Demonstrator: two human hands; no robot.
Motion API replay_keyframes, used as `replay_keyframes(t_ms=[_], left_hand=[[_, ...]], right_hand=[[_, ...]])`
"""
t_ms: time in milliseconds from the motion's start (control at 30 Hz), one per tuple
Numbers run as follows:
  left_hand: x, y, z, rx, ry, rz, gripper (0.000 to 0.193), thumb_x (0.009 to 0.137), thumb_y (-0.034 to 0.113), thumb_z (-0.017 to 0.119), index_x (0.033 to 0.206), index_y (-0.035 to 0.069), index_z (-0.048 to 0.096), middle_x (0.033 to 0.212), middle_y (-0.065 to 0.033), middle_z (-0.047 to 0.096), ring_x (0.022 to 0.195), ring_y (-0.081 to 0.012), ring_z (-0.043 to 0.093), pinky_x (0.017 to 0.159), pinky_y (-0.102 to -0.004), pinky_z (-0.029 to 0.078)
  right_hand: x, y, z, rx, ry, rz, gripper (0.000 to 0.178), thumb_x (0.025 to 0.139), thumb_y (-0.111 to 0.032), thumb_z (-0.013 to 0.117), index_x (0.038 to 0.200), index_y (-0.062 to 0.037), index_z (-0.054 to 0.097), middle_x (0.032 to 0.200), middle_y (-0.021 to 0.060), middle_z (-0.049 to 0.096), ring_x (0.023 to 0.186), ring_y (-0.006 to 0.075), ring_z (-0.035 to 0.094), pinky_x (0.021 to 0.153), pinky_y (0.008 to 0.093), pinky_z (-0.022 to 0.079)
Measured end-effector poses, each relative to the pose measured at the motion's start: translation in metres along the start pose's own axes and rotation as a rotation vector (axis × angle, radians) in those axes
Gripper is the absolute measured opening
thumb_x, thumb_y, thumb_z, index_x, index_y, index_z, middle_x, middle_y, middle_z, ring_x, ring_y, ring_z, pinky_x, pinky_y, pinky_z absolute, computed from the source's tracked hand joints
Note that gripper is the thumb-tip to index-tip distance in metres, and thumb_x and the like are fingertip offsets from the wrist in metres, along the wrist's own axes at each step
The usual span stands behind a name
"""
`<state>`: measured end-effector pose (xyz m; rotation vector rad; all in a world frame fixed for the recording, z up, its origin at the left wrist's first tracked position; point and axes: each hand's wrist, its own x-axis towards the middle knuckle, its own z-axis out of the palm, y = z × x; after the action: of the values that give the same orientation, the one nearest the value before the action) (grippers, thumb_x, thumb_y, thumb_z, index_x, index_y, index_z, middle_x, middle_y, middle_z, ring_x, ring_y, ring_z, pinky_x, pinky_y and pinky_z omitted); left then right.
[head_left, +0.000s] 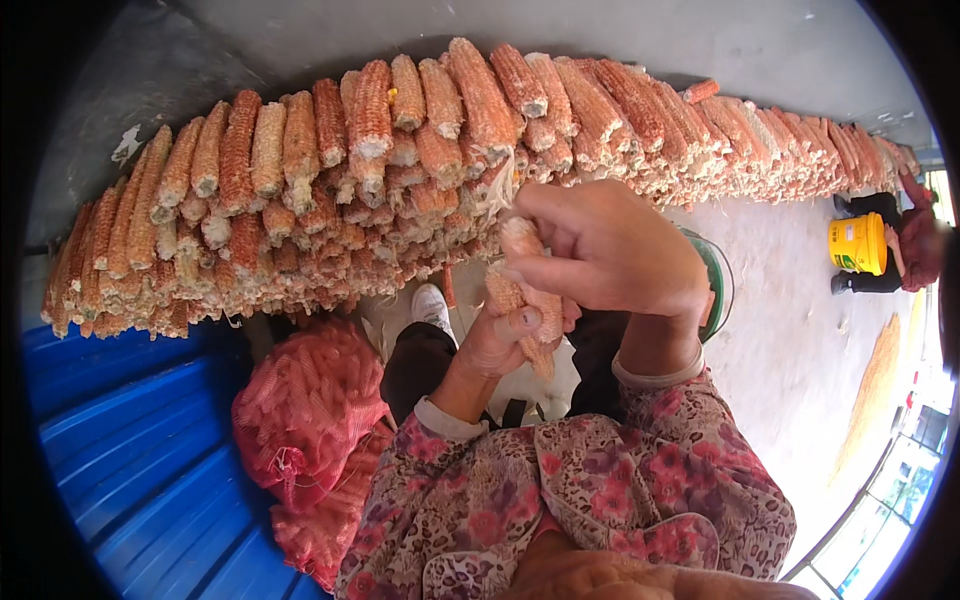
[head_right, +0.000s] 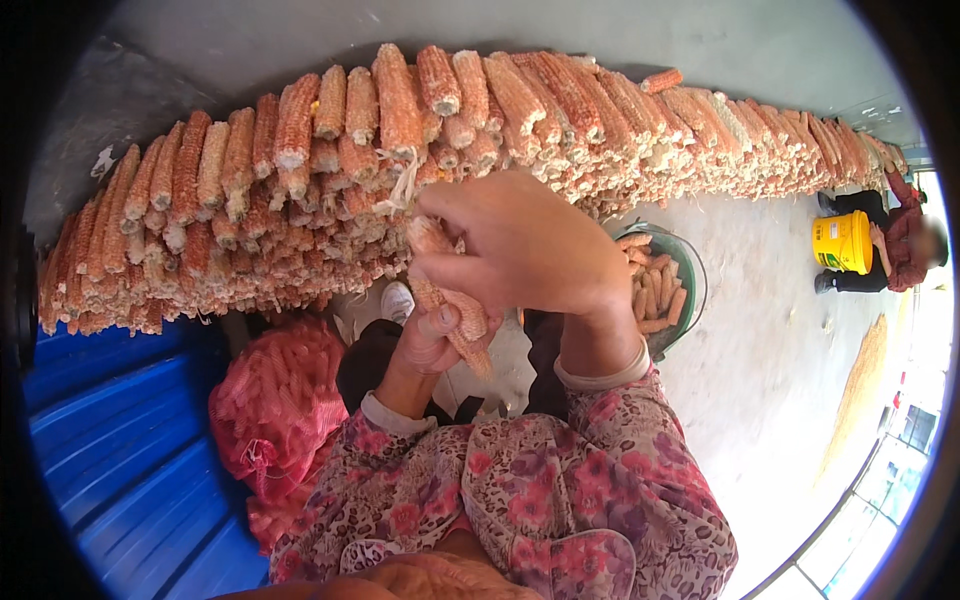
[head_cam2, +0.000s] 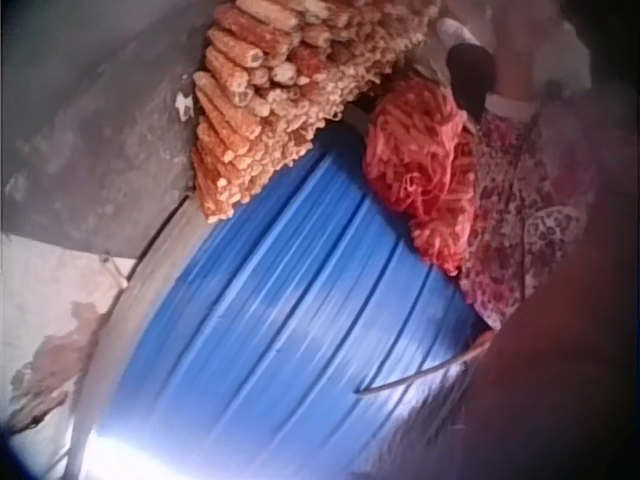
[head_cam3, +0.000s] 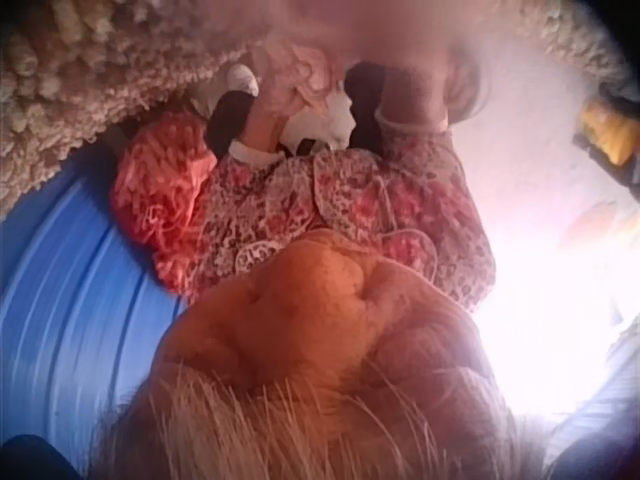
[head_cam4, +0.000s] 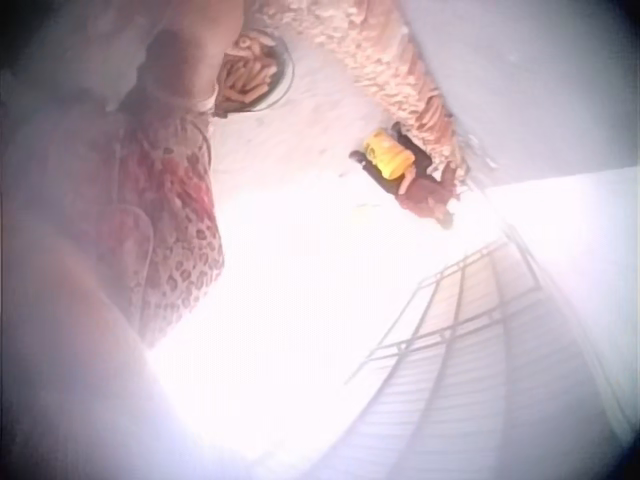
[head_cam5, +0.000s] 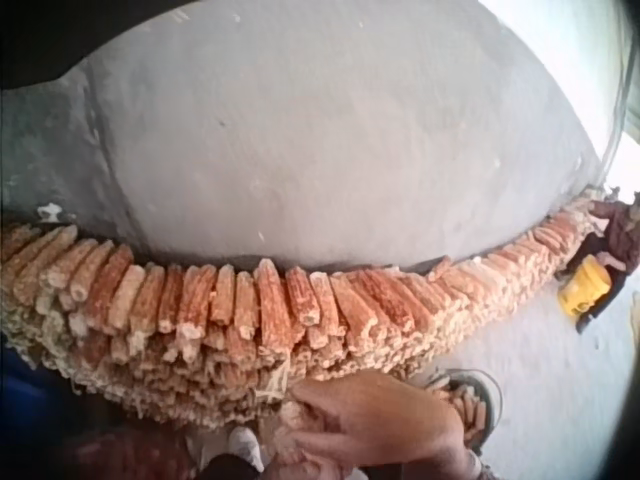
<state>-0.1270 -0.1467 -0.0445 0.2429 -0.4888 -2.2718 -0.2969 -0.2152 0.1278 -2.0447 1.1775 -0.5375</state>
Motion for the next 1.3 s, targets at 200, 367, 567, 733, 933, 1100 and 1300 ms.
replay_keyframes(t_ms=[200, 367, 567, 733, 933, 1100, 1300], left_hand=[[0.007, -0.005, -0.002, -0.151, -0.024, -0.041, 0.052, 0.097, 0.033, 0.068, 0.136, 0.004, 0.052, 0.124, -0.0150, 0.066, 0.101, -0.0189, 0.069, 0.062, -0.0246, 0.052], [0.002, -0.009, -0.010, -0.143, 0.020, -0.100, 0.046, 0.100, 0.028, 0.063, 0.138, 0.004, 0.052, 0.126, -0.0144, 0.066, 0.102, -0.0179, 0.070, 0.062, -0.0250, 0.052], [-0.003, -0.005, -0.009, -0.153, 0.058, -0.113, 0.047, 0.100, 0.027, 0.063, 0.140, 0.006, 0.051, 0.125, -0.0130, 0.066, 0.102, -0.0185, 0.070, 0.064, -0.0268, 0.052], [-0.008, 0.000, -0.012, -0.196, 0.056, -0.105, 0.051, 0.100, 0.028, 0.063, 0.143, 0.006, 0.049, 0.126, -0.0124, 0.066, 0.104, -0.0182, 0.068, 0.067, -0.0270, 0.052], [-0.015, 0.006, -0.013, -0.233, 0.034, -0.084, 0.054, 0.100, 0.028, 0.063, 0.145, 0.005, 0.047, 0.128, -0.0123, 0.065, 0.105, -0.0180, 0.067, 0.068, -0.0270, 0.051], [-0.019, 0.009, -0.014, -0.248, 0.017, -0.065, 0.054, 0.100, 0.028, 0.063, 0.146, 0.004, 0.046, 0.128, -0.0126, 0.065, 0.105, -0.0177, 0.067, 0.068, -0.0267, 0.051], [-0.018, 0.007, -0.013, -0.253, 0.025, -0.074, 0.055, 0.100, 0.028, 0.063, 0.146, 0.004, 0.046, 0.128, -0.0127, 0.065, 0.105, -0.0175, 0.067, 0.067, -0.0262, 0.050]], right_hand=[[-0.019, 0.012, -0.018, 0.649, 0.516, -0.482, 0.035, 0.091, -0.009, 0.072, 0.121, 0.0057, 0.062, 0.106, 0.0131, 0.068, 0.090, 0.0145, 0.066, 0.074, 0.0287, 0.054], [0.027, 0.005, 0.005, 0.584, 1.070, -0.473, 0.038, 0.092, 0.009, 0.064, 0.129, 0.0032, 0.057, 0.128, 0.0212, 0.065, 0.108, 0.0202, 0.068, 0.090, 0.0286, 0.057], [0.072, 0.015, 0.030, -0.070, 0.952, -0.333, 0.033, 0.086, 0.000, 0.069, 0.120, -0.0027, 0.065, 0.122, 0.0178, 0.070, 0.120, 0.0346, 0.065, 0.103, 0.0426, 0.052], [0.068, 0.009, 0.027, -0.244, 0.775, -0.314, 0.031, 0.084, -0.011, 0.073, 0.114, -0.0023, 0.066, 0.122, 0.0189, 0.069, 0.114, 0.0419, 0.064, 0.105, 0.0487, 0.047], [0.075, -0.005, 0.040, -0.272, 0.791, -0.252, 0.039, 0.081, -0.011, 0.078, 0.119, -0.0026, 0.068, 0.125, 0.0176, 0.069, 0.117, 0.0379, 0.064, 0.103, 0.0458, 0.048], [0.078, -0.012, 0.043, -0.309, 0.825, -0.237, 0.043, 0.081, -0.010, 0.080, 0.121, -0.0020, 0.068, 0.123, 0.0173, 0.070, 0.116, 0.0370, 0.065, 0.100, 0.0440, 0.050], [0.073, 0.001, 0.042, -0.407, 0.819, -0.202, 0.042, 0.082, -0.015, 0.080, 0.121, -0.0033, 0.068, 0.119, 0.0157, 0.071, 0.116, 0.0376, 0.065, 0.105, 0.0510, 0.046]])
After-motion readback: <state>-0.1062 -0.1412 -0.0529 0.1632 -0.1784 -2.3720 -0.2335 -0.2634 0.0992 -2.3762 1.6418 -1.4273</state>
